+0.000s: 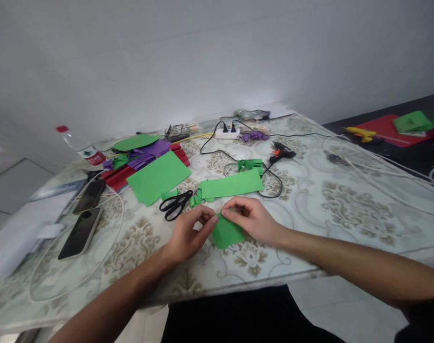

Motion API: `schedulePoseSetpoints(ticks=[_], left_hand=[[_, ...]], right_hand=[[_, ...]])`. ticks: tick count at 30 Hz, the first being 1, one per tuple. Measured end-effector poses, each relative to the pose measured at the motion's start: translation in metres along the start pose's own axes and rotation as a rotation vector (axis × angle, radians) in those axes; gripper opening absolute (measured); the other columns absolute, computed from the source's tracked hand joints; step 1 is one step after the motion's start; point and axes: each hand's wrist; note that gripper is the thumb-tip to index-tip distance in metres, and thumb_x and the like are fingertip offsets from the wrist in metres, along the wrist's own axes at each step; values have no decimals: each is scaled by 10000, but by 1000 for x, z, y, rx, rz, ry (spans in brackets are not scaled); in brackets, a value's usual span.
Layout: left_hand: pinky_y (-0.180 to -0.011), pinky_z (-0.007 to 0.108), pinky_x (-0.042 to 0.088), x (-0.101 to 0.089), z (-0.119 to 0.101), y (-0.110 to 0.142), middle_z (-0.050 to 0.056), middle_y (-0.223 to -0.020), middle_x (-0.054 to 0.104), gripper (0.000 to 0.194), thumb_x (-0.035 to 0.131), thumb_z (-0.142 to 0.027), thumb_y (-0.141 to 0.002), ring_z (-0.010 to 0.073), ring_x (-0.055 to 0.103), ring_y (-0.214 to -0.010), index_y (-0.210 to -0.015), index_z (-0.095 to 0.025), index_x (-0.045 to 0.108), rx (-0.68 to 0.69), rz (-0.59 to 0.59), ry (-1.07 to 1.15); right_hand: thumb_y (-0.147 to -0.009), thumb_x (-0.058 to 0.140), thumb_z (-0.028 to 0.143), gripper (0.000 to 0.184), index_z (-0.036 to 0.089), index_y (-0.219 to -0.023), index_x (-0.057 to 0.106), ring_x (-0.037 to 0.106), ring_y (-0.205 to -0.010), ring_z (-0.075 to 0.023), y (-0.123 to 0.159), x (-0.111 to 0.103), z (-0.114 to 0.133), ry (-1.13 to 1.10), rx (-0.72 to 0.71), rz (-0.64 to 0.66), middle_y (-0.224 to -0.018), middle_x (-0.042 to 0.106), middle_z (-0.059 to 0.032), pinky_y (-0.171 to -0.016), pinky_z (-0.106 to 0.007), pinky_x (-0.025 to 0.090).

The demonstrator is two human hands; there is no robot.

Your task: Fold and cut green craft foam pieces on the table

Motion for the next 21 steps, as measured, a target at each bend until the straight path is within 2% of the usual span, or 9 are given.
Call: schedulePoseSetpoints(ticks=[11,15,21], left_hand=[[-654,226,459,-2,-3,-1,4,-747,605,141,567,-272,-960,113,558,-675,-868,-171,605,7,21,32],[-669,225,453,-3,-2,0,4,-763,610,126,562,-256,-963,111,556,-691,-884,-173,615,8,38,32],[-670,223,453,-3,1,1,8,-776,617,128,555,-251,-969,109,556,-696,-889,-169,613,7,23,27]], right_hand=[[-850,704,462,305,159,-838,727,480,-599,-124,1,0,5,-13,13,11,-696,636,-21,-528,-243,336],[-831,724,458,301,157,-836,729,506,-611,-124,0,1,4,-58,19,39,-707,654,-20,-548,-241,368],[-823,738,446,303,146,-842,704,463,-569,-98,0,2,4,-116,52,66,-654,589,12,-513,-227,342]])
Point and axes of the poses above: each hand's wrist, its own y-axis away from the middle knuckle, its own x-axis out of the palm, z = x × y
